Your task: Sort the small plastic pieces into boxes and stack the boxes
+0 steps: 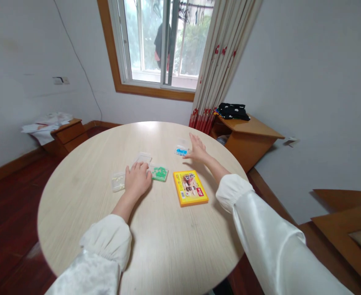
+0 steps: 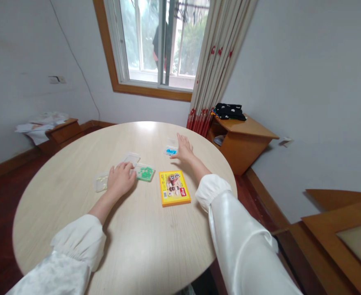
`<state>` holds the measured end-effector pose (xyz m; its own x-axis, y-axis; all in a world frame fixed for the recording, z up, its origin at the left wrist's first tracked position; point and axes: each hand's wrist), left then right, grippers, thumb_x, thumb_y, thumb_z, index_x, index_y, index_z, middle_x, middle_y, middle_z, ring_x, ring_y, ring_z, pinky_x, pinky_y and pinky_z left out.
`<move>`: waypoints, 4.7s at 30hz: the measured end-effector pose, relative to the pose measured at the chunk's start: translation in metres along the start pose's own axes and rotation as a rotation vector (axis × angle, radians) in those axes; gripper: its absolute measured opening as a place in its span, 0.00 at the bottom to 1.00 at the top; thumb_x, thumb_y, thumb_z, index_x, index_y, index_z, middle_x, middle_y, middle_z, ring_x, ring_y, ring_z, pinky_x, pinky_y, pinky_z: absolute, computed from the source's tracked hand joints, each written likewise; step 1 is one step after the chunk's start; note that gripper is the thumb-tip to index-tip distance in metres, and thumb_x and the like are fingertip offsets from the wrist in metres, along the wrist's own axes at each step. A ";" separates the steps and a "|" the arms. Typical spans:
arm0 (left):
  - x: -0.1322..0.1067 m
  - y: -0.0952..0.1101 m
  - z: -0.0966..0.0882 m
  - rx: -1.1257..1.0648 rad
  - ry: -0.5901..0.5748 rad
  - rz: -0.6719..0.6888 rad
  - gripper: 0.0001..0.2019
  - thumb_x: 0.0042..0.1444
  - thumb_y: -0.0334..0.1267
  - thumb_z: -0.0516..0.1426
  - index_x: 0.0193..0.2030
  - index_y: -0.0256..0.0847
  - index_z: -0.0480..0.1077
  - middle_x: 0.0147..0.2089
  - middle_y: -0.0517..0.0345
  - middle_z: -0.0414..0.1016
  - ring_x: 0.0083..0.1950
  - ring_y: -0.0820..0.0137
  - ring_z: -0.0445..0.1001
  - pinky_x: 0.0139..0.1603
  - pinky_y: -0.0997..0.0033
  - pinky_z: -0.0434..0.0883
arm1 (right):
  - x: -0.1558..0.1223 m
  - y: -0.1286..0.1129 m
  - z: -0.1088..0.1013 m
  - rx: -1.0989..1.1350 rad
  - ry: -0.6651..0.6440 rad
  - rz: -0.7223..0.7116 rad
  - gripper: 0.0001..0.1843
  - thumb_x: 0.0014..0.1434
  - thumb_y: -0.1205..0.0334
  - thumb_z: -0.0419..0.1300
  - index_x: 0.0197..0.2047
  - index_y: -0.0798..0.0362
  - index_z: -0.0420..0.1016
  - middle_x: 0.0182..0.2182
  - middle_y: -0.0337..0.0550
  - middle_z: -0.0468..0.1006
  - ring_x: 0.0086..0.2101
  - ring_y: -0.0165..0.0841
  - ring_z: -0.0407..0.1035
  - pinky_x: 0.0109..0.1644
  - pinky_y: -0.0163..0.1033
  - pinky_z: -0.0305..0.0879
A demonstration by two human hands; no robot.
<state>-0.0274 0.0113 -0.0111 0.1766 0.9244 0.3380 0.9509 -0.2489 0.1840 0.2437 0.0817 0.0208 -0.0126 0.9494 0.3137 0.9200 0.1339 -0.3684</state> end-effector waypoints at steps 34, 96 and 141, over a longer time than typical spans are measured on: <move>0.003 -0.004 0.001 -0.112 0.064 -0.032 0.17 0.62 0.38 0.42 0.51 0.38 0.65 0.52 0.46 0.71 0.54 0.60 0.67 0.58 0.56 0.58 | 0.011 -0.024 0.047 -0.183 -0.111 -0.043 0.28 0.56 0.61 0.57 0.59 0.56 0.56 0.48 0.57 0.67 0.48 0.46 0.61 0.52 0.48 0.56; -0.002 -0.036 -0.016 -0.300 -0.234 0.248 0.18 0.39 0.42 0.59 0.41 0.44 0.70 0.41 0.55 0.77 0.46 0.58 0.72 0.58 0.57 0.58 | -0.096 -0.065 0.004 0.359 -0.149 -0.486 0.37 0.51 0.59 0.62 0.62 0.55 0.54 0.54 0.55 0.64 0.53 0.41 0.61 0.58 0.51 0.58; 0.014 -0.071 -0.012 -0.898 0.257 -0.321 0.19 0.46 0.38 0.50 0.45 0.36 0.68 0.50 0.46 0.73 0.53 0.62 0.70 0.58 0.59 0.63 | -0.072 -0.093 0.020 0.318 -0.415 -0.465 0.39 0.40 0.64 0.67 0.56 0.52 0.60 0.47 0.45 0.70 0.44 0.35 0.67 0.48 0.37 0.63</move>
<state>-0.0953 0.0380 -0.0083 -0.2181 0.9219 0.3203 0.3793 -0.2223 0.8982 0.1514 0.0065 0.0154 -0.5841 0.7949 0.1641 0.6243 0.5692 -0.5350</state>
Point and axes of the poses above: each hand's wrist, its own x-axis towards the middle knuckle, its own z-axis out of the palm, y = z × x
